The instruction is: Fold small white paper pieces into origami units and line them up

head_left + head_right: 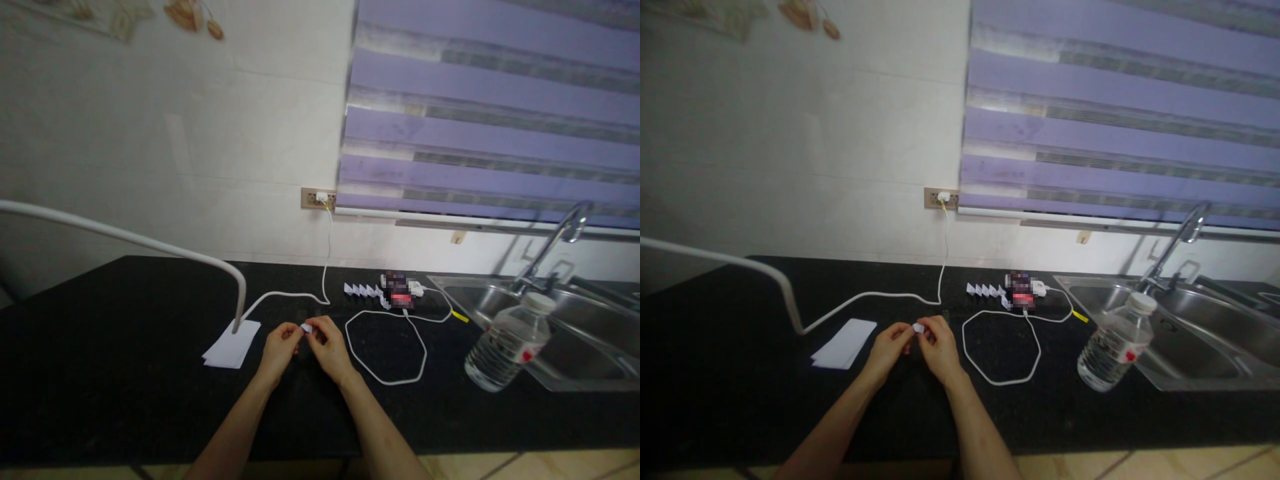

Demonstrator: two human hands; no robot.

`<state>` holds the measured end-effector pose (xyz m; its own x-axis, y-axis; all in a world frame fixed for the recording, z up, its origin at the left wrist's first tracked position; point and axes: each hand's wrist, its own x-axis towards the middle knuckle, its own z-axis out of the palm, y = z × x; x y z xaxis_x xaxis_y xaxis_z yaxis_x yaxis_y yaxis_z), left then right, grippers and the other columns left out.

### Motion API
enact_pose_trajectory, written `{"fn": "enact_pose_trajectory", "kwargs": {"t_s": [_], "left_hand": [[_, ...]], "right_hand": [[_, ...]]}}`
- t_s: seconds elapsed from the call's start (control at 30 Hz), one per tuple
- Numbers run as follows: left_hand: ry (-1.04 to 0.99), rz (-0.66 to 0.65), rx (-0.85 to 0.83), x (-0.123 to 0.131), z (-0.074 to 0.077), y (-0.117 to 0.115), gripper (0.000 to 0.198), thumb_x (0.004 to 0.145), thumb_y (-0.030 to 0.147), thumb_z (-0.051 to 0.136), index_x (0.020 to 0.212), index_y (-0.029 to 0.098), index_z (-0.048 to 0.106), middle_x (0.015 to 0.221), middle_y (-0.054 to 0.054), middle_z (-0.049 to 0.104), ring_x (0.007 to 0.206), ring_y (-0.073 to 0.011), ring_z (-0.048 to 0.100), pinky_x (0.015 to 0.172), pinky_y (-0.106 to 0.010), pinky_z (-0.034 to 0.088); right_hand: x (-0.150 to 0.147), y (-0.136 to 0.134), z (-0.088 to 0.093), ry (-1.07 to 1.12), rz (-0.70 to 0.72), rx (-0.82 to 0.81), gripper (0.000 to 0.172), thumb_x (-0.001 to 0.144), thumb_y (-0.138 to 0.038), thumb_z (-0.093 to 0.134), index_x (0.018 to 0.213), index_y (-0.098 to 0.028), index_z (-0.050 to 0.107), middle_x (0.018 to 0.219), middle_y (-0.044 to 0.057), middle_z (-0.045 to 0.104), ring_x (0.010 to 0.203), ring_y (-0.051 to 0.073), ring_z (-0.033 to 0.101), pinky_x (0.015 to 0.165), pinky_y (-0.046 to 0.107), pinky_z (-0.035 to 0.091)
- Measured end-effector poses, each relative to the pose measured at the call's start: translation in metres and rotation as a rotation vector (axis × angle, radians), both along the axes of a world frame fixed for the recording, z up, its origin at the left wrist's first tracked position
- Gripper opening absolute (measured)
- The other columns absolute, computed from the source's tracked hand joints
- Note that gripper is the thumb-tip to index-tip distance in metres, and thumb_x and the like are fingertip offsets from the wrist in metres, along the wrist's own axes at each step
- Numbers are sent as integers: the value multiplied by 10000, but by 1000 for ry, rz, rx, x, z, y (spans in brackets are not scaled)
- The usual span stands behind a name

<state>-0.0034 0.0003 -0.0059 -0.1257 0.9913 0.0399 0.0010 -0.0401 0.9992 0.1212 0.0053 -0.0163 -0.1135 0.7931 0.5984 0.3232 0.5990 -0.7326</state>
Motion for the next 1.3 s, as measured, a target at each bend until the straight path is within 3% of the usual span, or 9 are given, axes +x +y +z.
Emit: {"fn": "enact_pose_trajectory", "kwargs": {"t_s": [0.2,0.47,0.67,0.87,1.1,1.3], "left_hand": [[-130,-51,-28,0,-5,4,252,612,324,599,793,149,583,582,25,586,508,-93,536,494,-201,424],[-190,-79,-23,-1,-4,3,216,585,304,643,696,125,596,579,11,588,538,-94,550,559,-214,454],[-308,-89,-72,-1,-1,2,228,556,267,667,717,131,577,610,12,589,540,-86,546,553,-211,443],[-298,-98,-71,-2,0,0,217,558,242,656,724,141,559,576,30,562,493,-64,501,467,-169,360],[-241,-128,-51,-1,3,-1,212,583,234,638,753,136,558,555,38,530,472,-50,458,415,-149,290],[-335,-165,-49,-3,2,0,175,598,221,615,738,140,549,552,34,540,487,-60,485,471,-172,363]], "right_hand": [[0,-2,4,-9,7,35,259,743,-100,455,939,-213,583,872,41,524,716,126,509,590,229,436],[-1,-6,8,42,66,0,366,732,-82,419,1051,-215,539,906,37,544,807,136,525,668,242,433],[-1,-6,9,93,55,-75,209,746,-137,435,900,-188,567,867,26,557,756,127,530,622,220,427],[-3,-5,3,146,131,-231,189,751,-191,462,934,-190,511,782,1,571,642,110,537,545,207,427],[-4,-6,6,110,119,-202,170,736,-206,490,902,-193,526,735,-11,564,626,106,521,535,200,405],[1,-5,12,260,182,-338,192,720,-170,435,842,-175,583,731,-2,568,652,116,523,545,203,408]]}}
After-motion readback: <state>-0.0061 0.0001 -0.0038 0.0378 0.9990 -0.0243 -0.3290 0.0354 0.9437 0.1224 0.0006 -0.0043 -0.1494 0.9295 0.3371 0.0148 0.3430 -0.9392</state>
